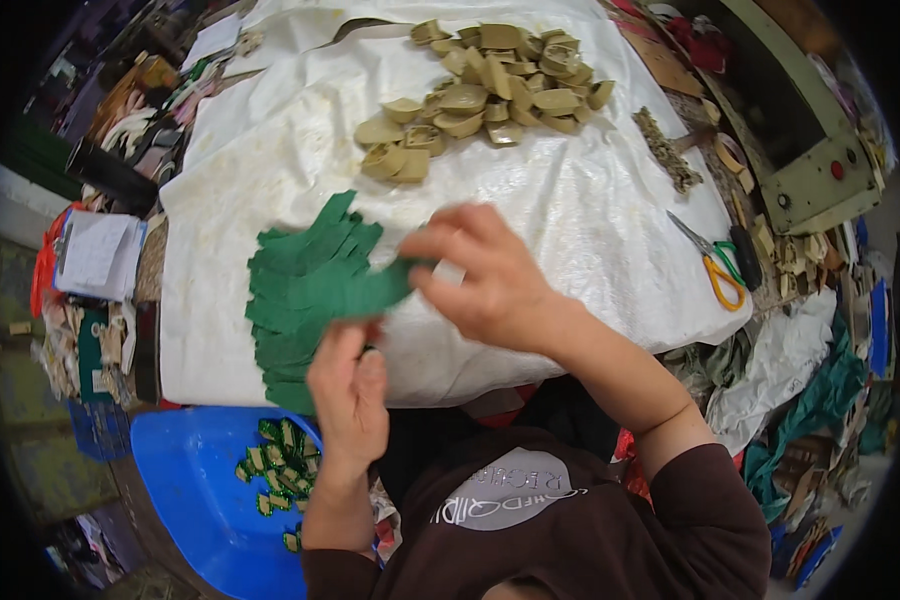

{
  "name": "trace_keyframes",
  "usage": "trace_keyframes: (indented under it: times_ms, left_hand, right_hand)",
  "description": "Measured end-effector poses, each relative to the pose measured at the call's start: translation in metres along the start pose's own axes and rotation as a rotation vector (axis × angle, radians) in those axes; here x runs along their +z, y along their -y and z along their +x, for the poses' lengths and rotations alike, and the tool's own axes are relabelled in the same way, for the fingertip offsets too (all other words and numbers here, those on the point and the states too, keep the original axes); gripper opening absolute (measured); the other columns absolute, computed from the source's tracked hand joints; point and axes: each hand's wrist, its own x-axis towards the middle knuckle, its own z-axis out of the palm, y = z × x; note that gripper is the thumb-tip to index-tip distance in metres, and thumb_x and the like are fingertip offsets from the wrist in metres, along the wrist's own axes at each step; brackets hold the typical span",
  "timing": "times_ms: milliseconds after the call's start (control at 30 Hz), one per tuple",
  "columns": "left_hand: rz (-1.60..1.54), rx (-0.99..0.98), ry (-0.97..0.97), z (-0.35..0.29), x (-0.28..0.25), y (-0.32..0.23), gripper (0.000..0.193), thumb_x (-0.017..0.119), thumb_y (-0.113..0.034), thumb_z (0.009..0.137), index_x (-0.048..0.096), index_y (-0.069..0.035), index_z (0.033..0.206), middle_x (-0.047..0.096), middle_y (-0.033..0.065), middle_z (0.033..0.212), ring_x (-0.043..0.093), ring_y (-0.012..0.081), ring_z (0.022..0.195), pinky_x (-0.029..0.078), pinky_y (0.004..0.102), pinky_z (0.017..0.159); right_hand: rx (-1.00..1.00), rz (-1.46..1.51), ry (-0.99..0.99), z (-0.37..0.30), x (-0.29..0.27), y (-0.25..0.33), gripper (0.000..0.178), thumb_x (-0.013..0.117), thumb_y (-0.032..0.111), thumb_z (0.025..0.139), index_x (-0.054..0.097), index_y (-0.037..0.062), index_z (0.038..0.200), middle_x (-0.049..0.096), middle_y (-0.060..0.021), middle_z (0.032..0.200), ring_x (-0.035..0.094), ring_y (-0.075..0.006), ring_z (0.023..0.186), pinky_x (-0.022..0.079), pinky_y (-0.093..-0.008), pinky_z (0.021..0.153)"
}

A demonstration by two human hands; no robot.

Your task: The person repeatedly picks up a green glittery fabric piece and a beige plastic shoe part, then wraps the fabric around the plastic part by hand. The finished units are placed into a blue bin, while the remaining parts are kept on a white cloth on the table.

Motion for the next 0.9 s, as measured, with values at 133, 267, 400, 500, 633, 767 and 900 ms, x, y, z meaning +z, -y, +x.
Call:
trace_keyframes:
  times_ms: [133,267,400,500,633,767,900]
  left_hand:
    - [-0.93,-0.446,-0.188,0.004,0.038,0.001,0.04,0.034,-0.02,0.099,0.051,0.007,0.123,0.06,0.0094,0.078,0.051,0.0121,0.064,0.04,0.0263,0.057]
    - [-1.045,-0.378,-0.264,0.014,0.056,0.0,0.043,0.035,-0.023,0.101,0.044,0.008,0.129,0.06,0.0095,0.083,0.053,0.0124,0.068,0.042,0.0255,0.058]
    - [-1.059,-0.349,-0.166,0.013,0.068,0.005,0.044,0.035,-0.024,0.101,0.043,0.009,0.129,0.061,0.0099,0.086,0.054,0.013,0.071,0.043,0.0257,0.06]
    - [-1.017,-0.384,-0.137,0.013,0.078,0.008,0.043,0.034,-0.023,0.101,0.046,0.008,0.128,0.061,0.0089,0.087,0.054,0.0119,0.072,0.043,0.0251,0.065]
    - [-0.946,-0.385,-0.132,0.005,0.088,0.018,0.043,0.033,-0.022,0.1,0.048,0.008,0.127,0.062,0.0077,0.085,0.054,0.0101,0.073,0.042,0.0234,0.068]
    - [-0.831,-0.312,-0.101,0.004,0.088,0.024,0.041,0.034,-0.021,0.1,0.051,0.008,0.125,0.063,0.0078,0.083,0.053,0.0093,0.072,0.042,0.0225,0.066]
    - [-0.772,-0.297,-0.078,0.001,0.09,0.026,0.043,0.036,-0.023,0.1,0.048,0.011,0.124,0.062,0.0104,0.086,0.055,0.0119,0.074,0.043,0.0242,0.068]
  right_hand:
    - [0.048,0.232,0.167,-0.009,-0.014,0.005,0.03,0.064,0.002,0.06,0.059,0.009,0.089,0.056,-0.0068,0.108,0.051,-0.0295,0.101,0.044,-0.0406,0.083]
    - [0.36,0.224,-0.064,-0.031,-0.023,-0.079,0.042,0.062,-0.009,0.071,0.058,0.0067,0.11,0.058,-0.0109,0.107,0.056,-0.0276,0.097,0.046,-0.0355,0.084]
    - [1.101,-0.281,-0.051,-0.037,-0.041,-0.172,0.027,0.061,0.024,0.083,0.065,0.007,0.104,0.056,-0.0135,0.107,0.048,-0.0296,0.107,0.037,-0.0439,0.09]
    - [1.266,-0.575,0.141,-0.028,-0.042,-0.189,0.033,0.063,0.029,0.08,0.064,0.0074,0.105,0.049,-0.0148,0.12,0.043,-0.0327,0.112,0.036,-0.0453,0.092]
    - [1.11,-0.426,0.042,-0.044,-0.021,-0.196,0.032,0.063,0.017,0.078,0.058,0.0074,0.108,0.049,-0.0163,0.115,0.044,-0.0347,0.108,0.04,-0.0438,0.093]
    - [0.902,-0.324,-0.076,-0.063,-0.024,-0.201,0.032,0.06,0.002,0.071,0.058,0.0063,0.102,0.05,-0.0141,0.108,0.045,-0.0344,0.103,0.042,-0.0426,0.09]
    - [0.609,-0.297,-0.122,-0.079,-0.029,-0.196,0.033,0.056,-0.006,0.065,0.058,0.0057,0.096,0.051,-0.0114,0.106,0.045,-0.034,0.102,0.042,-0.0431,0.087]
